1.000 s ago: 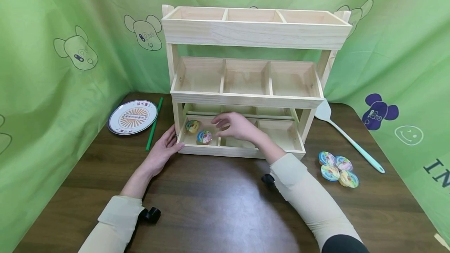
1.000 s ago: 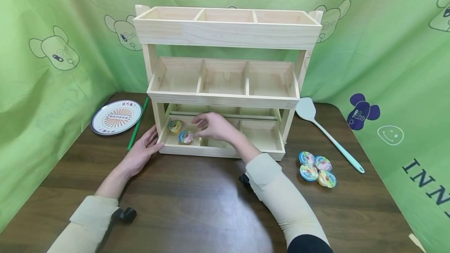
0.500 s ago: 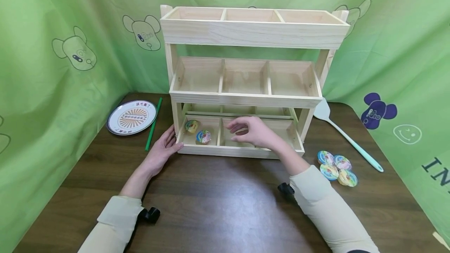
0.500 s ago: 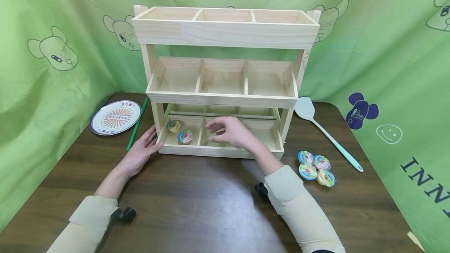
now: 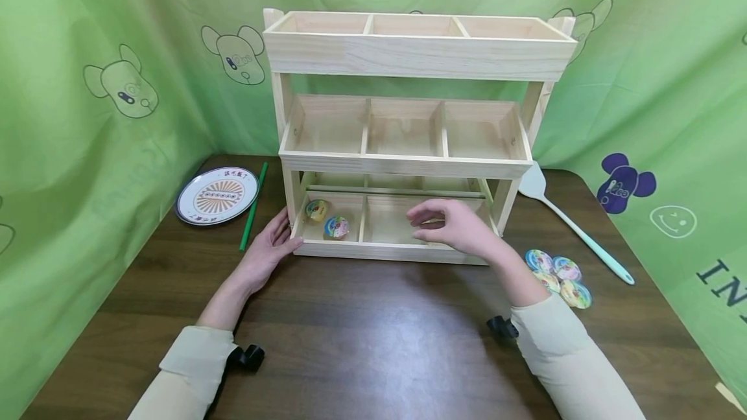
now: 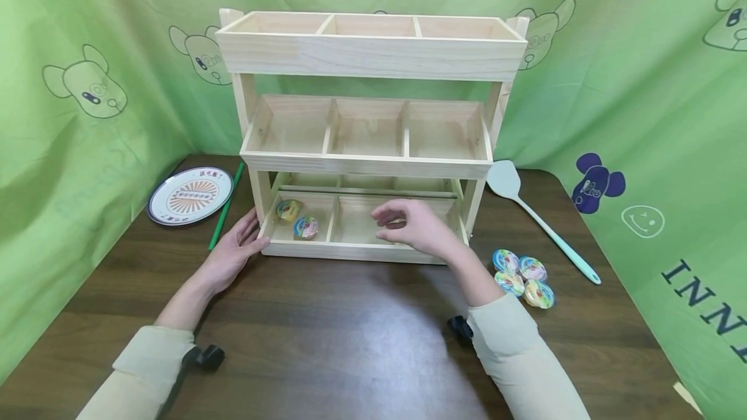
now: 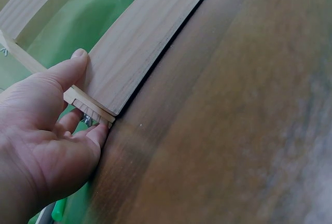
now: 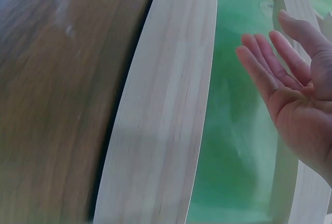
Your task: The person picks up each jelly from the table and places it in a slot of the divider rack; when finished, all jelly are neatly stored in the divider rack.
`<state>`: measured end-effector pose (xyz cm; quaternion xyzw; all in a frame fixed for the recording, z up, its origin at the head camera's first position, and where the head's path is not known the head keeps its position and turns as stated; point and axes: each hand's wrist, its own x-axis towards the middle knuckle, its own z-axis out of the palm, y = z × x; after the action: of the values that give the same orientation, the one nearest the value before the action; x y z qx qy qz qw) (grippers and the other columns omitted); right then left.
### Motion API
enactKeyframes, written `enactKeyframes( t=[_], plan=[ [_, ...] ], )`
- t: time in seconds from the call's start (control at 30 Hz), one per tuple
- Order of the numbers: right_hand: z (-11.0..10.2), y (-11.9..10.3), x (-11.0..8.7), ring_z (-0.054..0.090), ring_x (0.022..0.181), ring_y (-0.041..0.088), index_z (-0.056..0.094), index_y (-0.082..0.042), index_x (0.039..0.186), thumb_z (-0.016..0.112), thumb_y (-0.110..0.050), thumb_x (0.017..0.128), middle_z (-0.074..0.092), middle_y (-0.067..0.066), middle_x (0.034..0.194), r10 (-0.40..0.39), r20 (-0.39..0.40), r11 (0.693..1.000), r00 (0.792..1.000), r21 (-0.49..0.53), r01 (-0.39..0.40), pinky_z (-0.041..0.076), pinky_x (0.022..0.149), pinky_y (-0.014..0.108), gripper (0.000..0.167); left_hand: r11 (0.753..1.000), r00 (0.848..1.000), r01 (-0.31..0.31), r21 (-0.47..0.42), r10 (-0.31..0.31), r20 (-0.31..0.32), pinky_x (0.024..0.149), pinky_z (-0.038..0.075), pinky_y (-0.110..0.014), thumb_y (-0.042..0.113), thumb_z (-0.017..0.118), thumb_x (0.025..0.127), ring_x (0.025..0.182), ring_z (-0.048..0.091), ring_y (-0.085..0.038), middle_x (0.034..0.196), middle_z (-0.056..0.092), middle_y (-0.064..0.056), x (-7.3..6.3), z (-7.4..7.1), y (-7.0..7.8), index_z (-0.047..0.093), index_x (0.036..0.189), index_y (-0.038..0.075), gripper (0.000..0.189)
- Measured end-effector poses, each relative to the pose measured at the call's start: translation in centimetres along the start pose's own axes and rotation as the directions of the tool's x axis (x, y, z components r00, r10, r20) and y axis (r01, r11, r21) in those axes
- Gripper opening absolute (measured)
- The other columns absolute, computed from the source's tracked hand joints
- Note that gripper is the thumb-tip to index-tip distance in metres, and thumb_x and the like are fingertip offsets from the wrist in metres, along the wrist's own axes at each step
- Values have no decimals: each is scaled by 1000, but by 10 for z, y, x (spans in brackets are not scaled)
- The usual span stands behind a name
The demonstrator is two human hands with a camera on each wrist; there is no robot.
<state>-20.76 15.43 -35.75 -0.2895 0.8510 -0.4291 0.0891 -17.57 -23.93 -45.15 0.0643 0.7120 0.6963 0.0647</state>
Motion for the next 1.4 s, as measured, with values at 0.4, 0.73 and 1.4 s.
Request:
enactKeyframes(
  t=[0.4, 0.73, 1.4],
  plan=[
    [-21, 20, -36, 69, 106, 25, 72, -2, 117, 79, -8, 88, 72, 16, 114, 45, -74, 999, 996, -4, -46, 57, 84, 27, 31, 1000, 1000, 10, 13, -9, -4, 122, 15, -42, 5, 59, 102, 153, 11, -29, 169, 8, -9, -1, 0, 1, 7, 164, 10, 81],
    [-40, 28, -68, 68, 108, 25, 71, -3, 119, 78, -18, 91, 71, 13, 115, 115, -83, 993, 990, 6, -115, 56, 84, 25, 33, 1000, 1000, 12, 14, -11, -7, 122, 15, -42, 5, 58, 102, 152, 12, -28, 169, 9, -10, 0, 1, 0, 7, 164, 11, 80],
    [-74, 49, -105, 68, 103, 9, 68, -1, 125, 76, -18, 93, 72, 15, 116, 174, -156, 979, 972, -74, -188, 54, 82, 18, 37, 1000, 1000, 1, 19, -1, -8, 122, 15, -42, 7, 61, 102, 153, 12, -29, 169, 9, -10, 0, -1, 1, 8, 164, 10, 82]
  ],
)
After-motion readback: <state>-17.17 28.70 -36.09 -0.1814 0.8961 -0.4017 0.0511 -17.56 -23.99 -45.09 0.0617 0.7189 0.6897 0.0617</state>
